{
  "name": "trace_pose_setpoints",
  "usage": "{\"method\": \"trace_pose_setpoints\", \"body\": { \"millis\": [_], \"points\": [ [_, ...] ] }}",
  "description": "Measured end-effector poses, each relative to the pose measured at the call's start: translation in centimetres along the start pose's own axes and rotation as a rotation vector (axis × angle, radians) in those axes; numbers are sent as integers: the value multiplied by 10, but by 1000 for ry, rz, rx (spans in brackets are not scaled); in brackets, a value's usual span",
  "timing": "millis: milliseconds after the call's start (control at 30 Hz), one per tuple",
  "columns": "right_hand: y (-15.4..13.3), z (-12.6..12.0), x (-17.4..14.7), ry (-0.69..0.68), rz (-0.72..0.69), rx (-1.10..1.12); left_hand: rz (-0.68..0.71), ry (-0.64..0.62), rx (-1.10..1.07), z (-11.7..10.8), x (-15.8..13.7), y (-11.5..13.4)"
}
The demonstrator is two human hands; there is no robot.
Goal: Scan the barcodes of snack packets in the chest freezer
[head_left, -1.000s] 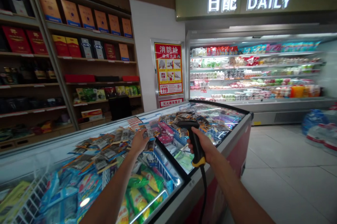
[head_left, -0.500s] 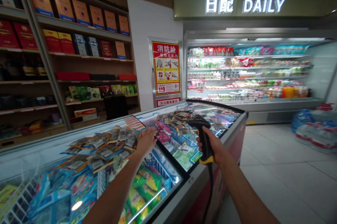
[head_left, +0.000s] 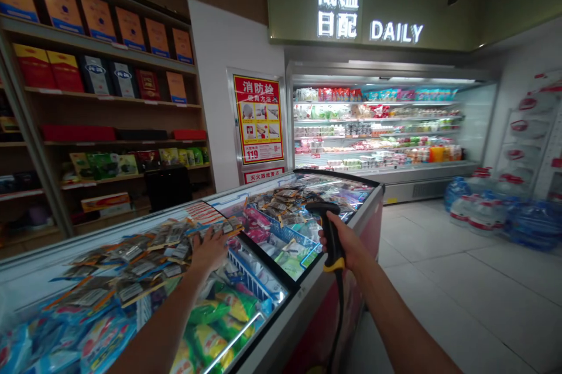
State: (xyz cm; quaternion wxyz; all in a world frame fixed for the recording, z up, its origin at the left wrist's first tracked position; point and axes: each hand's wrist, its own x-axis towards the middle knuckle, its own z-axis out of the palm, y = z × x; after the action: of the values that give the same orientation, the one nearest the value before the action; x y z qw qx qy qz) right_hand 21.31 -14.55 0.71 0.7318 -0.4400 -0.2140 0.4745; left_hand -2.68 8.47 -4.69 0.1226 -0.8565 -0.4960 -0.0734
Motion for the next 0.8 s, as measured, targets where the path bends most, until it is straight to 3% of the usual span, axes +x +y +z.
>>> {"method": "trace_pose_setpoints", "body": {
  "millis": [200,333,567,800],
  "points": [
    [-2,-2,0,26,-46,3,-52,40,-73,-1,4,7],
    [0,3,10,44,-50,13,-6,89,-240,-8,13,39],
    [4,-4,24,107,-45,-1,146,-23,-508,-16,66,109],
    [13,-6,44,160,-63,93,326,-66,-640,15,117,149]
  ]
}}
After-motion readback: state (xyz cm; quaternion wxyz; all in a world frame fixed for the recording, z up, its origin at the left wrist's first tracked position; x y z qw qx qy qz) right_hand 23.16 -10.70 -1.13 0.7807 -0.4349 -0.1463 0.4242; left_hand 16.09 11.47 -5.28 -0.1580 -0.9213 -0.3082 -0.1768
